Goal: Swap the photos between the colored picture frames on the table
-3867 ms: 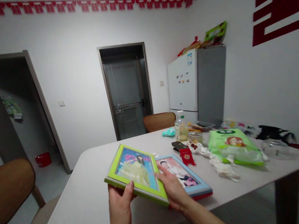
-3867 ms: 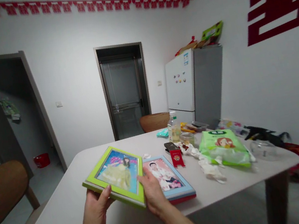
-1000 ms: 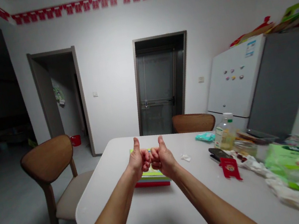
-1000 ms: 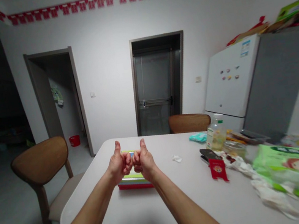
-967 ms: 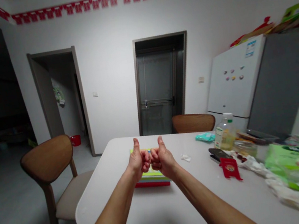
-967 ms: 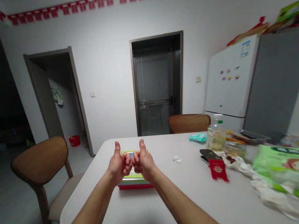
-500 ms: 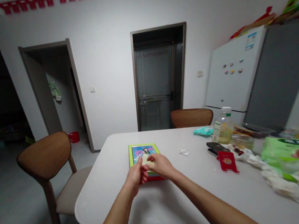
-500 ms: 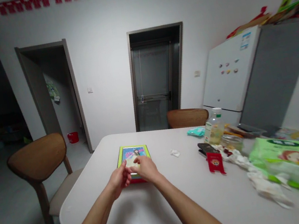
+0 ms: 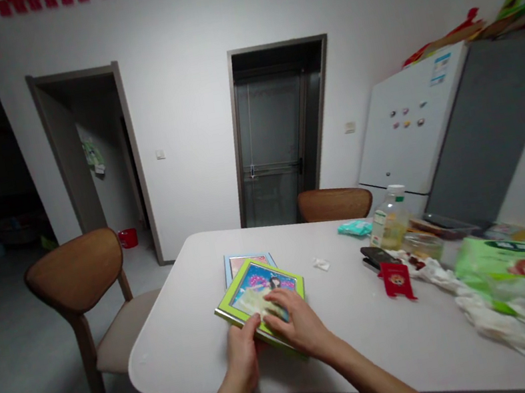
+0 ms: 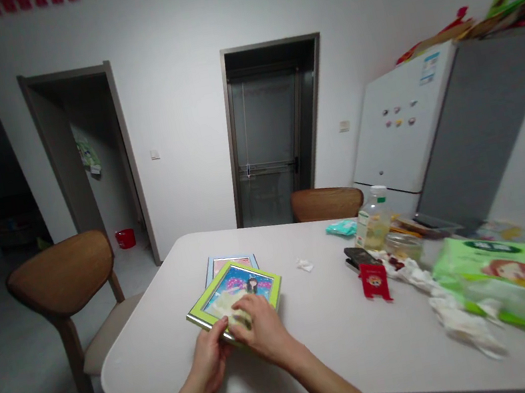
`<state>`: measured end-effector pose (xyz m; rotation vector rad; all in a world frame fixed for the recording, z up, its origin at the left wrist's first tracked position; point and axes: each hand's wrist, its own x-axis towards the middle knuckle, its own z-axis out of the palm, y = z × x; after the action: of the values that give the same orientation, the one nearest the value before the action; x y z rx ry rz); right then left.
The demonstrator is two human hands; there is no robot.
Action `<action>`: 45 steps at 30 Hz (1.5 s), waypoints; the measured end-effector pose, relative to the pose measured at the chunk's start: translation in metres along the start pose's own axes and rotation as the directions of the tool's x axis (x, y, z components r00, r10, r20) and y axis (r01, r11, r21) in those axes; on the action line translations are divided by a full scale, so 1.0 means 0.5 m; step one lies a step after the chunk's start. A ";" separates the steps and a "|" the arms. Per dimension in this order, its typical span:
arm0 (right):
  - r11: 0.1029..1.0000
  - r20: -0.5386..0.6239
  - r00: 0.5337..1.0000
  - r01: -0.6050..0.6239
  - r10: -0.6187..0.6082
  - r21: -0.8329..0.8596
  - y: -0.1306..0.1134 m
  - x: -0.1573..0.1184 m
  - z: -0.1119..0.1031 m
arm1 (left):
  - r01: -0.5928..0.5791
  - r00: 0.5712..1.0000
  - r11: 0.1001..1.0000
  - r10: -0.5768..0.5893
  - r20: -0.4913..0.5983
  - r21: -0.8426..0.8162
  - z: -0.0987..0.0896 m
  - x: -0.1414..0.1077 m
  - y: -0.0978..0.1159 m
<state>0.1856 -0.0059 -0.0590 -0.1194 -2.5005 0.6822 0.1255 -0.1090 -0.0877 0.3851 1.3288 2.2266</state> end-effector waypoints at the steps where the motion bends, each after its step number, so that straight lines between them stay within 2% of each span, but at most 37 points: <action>1: 0.999 -0.056 0.998 -0.036 0.038 0.034 0.005 -0.004 -0.007 | -0.010 1.000 1.000 0.009 0.010 0.025 0.001 -0.008 0.004; 4: 0.980 -0.192 0.967 -0.140 0.166 0.143 0.025 -0.017 -0.033 | -0.036 0.998 0.993 0.031 0.045 0.113 0.004 -0.036 0.023; 6: 0.946 -0.238 0.937 -0.194 0.257 0.259 0.031 -0.029 -0.053 | -0.104 0.992 0.968 0.084 0.096 0.230 0.010 -0.059 0.041; 8: 0.884 -0.256 0.894 -0.250 0.368 0.396 0.026 -0.045 -0.073 | -0.230 0.969 0.882 0.169 0.180 0.412 0.020 -0.090 0.066; 10: 0.813 -0.274 0.843 -0.280 0.462 0.510 0.011 -0.062 -0.092 | -0.374 0.925 0.720 0.247 0.289 0.585 0.033 -0.125 0.096; 13: 0.703 -0.272 0.775 -0.290 0.571 0.649 -0.023 -0.088 -0.115 | -0.588 0.808 0.447 0.307 0.503 0.673 0.049 -0.173 0.140; 15: 0.598 -0.194 0.756 -0.304 0.625 0.741 -0.040 -0.101 -0.123 | -0.725 0.688 0.265 0.315 0.653 0.636 0.050 -0.192 0.154; 17: 0.498 -0.088 0.754 -0.337 0.651 0.799 -0.048 -0.111 -0.123 | -0.809 0.578 0.079 0.283 0.766 0.582 0.042 -0.200 0.149; 18: 0.464 -0.039 0.757 -0.358 0.653 0.810 -0.047 -0.115 -0.120 | -0.827 0.542 -0.004 0.258 0.800 0.562 0.035 -0.200 0.139; 20: 0.406 0.056 0.755 -0.412 0.653 0.816 -0.037 -0.119 -0.110 | -0.833 0.511 -0.121 0.204 0.835 0.539 0.019 -0.194 0.111; 24: 0.341 0.216 0.745 -0.517 0.631 0.786 0.003 -0.123 -0.076 | -0.823 0.496 -0.239 0.143 0.857 0.516 -0.008 -0.180 0.046; 26: 0.392 0.244 0.754 -0.555 0.610 0.734 0.027 -0.124 -0.057 | -0.816 0.494 -0.286 0.104 0.863 0.502 -0.012 -0.177 0.024; 28: 0.513 0.204 0.776 -0.564 0.597 0.647 0.053 -0.123 -0.039 | -0.810 0.509 -0.305 0.062 0.859 0.501 -0.012 -0.177 0.013; 30: 0.653 0.124 0.809 -0.545 0.575 0.526 0.079 -0.119 -0.021 | -0.801 0.548 -0.279 0.015 0.836 0.530 -0.009 -0.175 0.009; 32: 0.752 0.074 0.837 -0.522 0.542 0.403 0.103 -0.112 -0.005 | -0.783 0.598 -0.231 -0.028 0.801 0.577 -0.005 -0.170 0.007; 37: 0.864 0.043 0.883 -0.467 0.467 0.189 0.132 -0.092 0.020 | -0.709 0.703 -0.137 -0.065 0.708 0.692 0.002 -0.147 -0.003; 41: 0.935 0.028 0.935 -0.352 0.353 -0.039 0.133 -0.083 0.023 | -0.688 0.726 -0.090 -0.085 0.682 0.721 0.003 -0.133 -0.018; 45: 0.936 0.005 0.951 -0.302 0.308 -0.183 0.131 -0.081 0.025 | -0.692 0.718 -0.035 -0.127 0.684 0.721 -0.007 -0.130 -0.023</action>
<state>0.2101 0.0363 -0.1198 -0.5780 -2.5990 0.5781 0.1809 -0.1434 -0.0984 1.9206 2.3446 0.6030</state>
